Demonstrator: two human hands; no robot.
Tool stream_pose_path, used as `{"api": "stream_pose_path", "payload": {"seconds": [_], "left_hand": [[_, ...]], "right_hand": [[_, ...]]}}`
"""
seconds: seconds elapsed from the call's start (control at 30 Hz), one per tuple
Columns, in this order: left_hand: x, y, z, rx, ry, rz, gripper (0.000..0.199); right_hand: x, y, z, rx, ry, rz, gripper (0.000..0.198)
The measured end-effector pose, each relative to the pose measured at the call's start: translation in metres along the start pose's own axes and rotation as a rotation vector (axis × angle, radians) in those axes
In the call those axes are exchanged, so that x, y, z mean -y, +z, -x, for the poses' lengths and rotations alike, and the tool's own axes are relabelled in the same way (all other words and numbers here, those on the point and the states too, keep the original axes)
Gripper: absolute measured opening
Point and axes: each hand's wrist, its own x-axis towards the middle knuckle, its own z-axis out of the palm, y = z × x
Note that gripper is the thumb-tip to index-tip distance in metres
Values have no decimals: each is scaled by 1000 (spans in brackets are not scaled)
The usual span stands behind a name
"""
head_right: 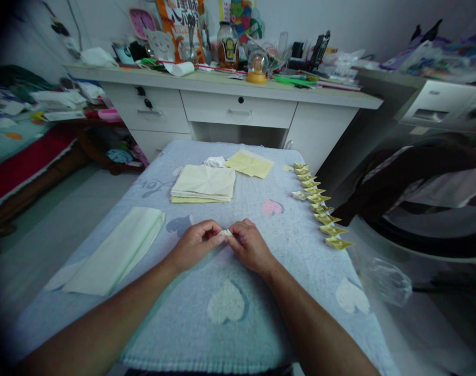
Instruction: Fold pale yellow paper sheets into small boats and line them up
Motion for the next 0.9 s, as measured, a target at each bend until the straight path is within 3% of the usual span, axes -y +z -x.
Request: {"api": "stream_pose_path", "payload": {"seconds": [0.17,0.57,0.9], "left_hand": [[7,-1,-2,-26,-15,47,23],[2,-3,1,-39,-18,41,23],[1,-2,1,-37,-21,56,21]], "right_hand": [[0,-4,0,40,-7,-45,28],[1,-3,-1,30,6,-130,38],[5,-2,0,25,-9,-83,36]]}}
